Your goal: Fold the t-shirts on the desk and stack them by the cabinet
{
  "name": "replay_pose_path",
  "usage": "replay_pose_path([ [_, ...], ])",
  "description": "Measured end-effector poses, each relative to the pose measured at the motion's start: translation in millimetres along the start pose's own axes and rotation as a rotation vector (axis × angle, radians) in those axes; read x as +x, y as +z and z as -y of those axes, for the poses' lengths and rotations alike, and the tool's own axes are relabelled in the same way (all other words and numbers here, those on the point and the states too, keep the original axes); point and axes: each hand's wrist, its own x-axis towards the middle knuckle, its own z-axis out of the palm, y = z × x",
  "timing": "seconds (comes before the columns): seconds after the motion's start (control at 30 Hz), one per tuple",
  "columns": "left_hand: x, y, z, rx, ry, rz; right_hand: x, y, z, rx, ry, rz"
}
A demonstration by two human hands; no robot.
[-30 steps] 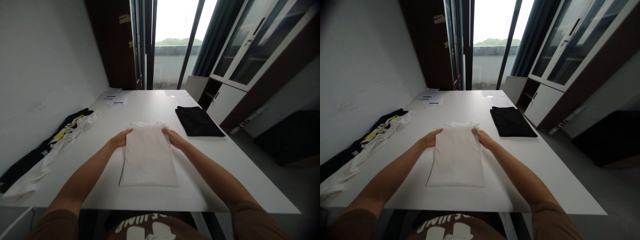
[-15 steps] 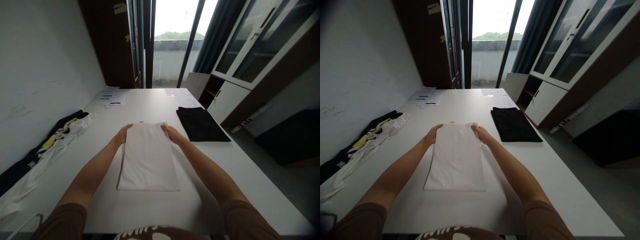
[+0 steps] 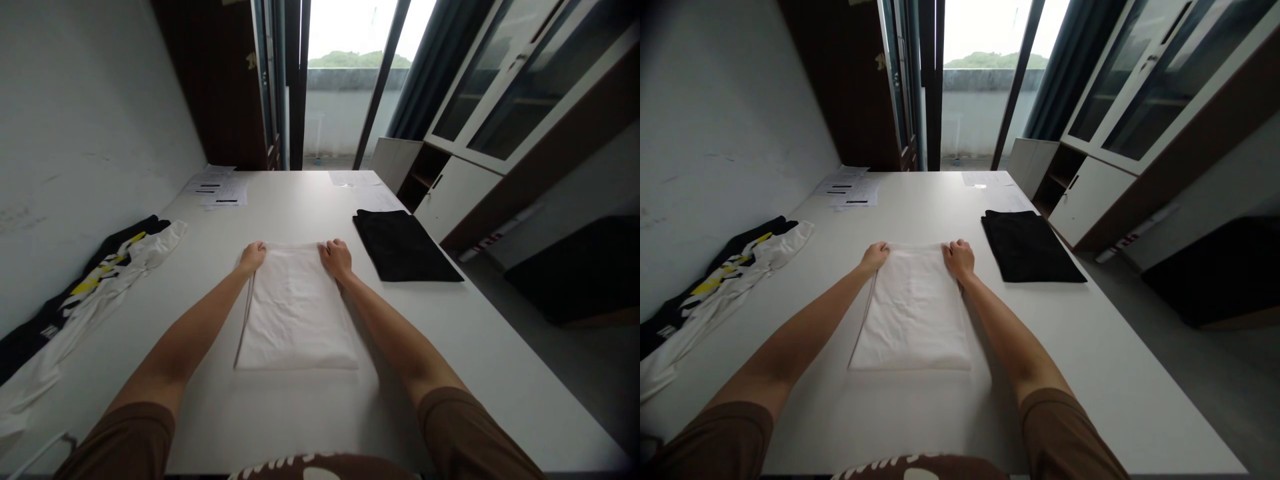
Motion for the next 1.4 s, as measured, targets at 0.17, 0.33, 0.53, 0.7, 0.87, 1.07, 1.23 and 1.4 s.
replay_pose_path([
  [0.17,-7,4,-2,0.272,0.002,-0.143,15,6,2,0.013,0.017,0.012],
  [0.33,-17,11,3,0.452,0.020,-0.180,16,15,0,0.001,0.027,0.033],
  [0.53,-20,9,2,0.557,0.065,-0.213,16,20,-5,0.035,0.032,-0.002],
  [0.7,-35,12,-9,0.623,0.311,-0.222,15,21,-4,0.023,0.059,-0.022],
  [0.87,-54,37,-18,0.665,0.577,-0.028,10,11,4,0.009,0.066,-0.063],
  [1.07,-61,70,-19,0.695,0.594,0.165,-7,-1,31,0.089,-0.199,-0.081],
  [1.23,-43,69,-13,0.653,0.572,0.159,-21,16,45,0.062,-0.320,0.207],
  [1.4,-24,63,-6,0.659,0.485,0.088,-21,23,41,0.012,-0.307,0.253],
])
